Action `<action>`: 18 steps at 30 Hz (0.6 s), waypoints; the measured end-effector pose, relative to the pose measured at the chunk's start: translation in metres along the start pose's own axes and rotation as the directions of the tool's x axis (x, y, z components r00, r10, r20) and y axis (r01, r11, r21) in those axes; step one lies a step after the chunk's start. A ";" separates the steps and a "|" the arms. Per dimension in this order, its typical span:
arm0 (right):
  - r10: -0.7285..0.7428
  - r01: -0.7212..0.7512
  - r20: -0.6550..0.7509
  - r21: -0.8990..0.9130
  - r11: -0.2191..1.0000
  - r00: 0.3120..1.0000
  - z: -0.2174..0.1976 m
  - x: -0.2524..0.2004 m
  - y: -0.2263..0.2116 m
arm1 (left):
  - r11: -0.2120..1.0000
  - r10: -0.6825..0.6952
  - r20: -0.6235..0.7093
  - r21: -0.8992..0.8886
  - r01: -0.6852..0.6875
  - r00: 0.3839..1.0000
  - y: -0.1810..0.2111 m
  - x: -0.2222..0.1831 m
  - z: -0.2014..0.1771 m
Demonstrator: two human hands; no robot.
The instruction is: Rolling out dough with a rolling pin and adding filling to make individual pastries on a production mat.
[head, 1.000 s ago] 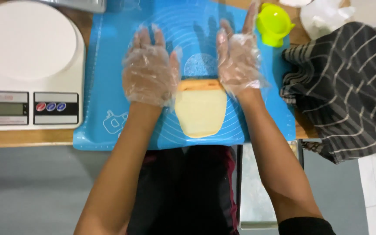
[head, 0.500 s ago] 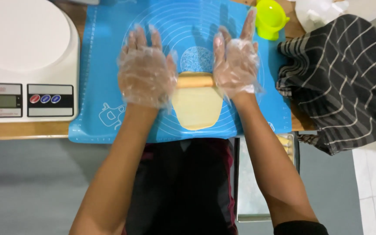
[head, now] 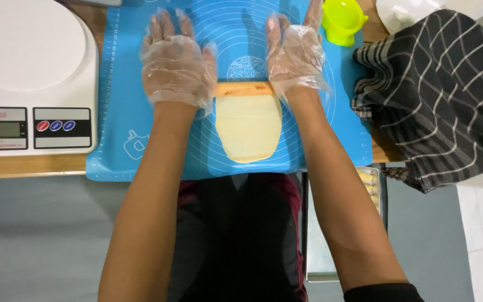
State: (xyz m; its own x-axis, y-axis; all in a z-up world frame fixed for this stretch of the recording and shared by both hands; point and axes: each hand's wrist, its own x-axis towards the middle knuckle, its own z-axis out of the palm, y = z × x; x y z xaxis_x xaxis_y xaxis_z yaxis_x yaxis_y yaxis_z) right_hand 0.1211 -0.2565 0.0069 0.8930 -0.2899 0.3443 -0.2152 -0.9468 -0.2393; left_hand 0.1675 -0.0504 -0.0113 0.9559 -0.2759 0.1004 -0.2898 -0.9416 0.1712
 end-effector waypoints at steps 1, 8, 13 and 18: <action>0.004 -0.004 0.000 -0.001 1.000 1.000 0.000 0.004 -0.001 | 1.000 0.004 0.002 0.000 -0.004 1.000 -0.001 0.002 -0.002; -0.002 0.002 0.005 -0.005 1.000 1.000 0.008 0.014 0.002 | 0.999 -0.012 -0.079 -0.032 0.009 0.997 -0.004 0.013 0.002; 0.062 -0.063 0.015 0.119 0.991 0.998 0.009 0.016 0.000 | 0.999 -0.001 -0.092 -0.042 -0.003 0.996 -0.006 0.018 0.006; -0.151 0.136 -0.020 -0.329 0.935 0.988 0.034 0.035 0.020 | 0.998 -0.033 -0.057 -0.047 0.030 0.998 -0.005 0.022 -0.003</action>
State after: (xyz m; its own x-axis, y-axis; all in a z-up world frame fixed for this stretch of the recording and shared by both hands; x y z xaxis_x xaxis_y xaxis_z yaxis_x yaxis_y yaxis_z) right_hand 0.1614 -0.2804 -0.0165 0.9071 -0.1463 0.3946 -0.2093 -0.9703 0.1215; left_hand 0.1899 -0.0508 -0.0076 0.9606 -0.2335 0.1507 -0.2628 -0.9395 0.2197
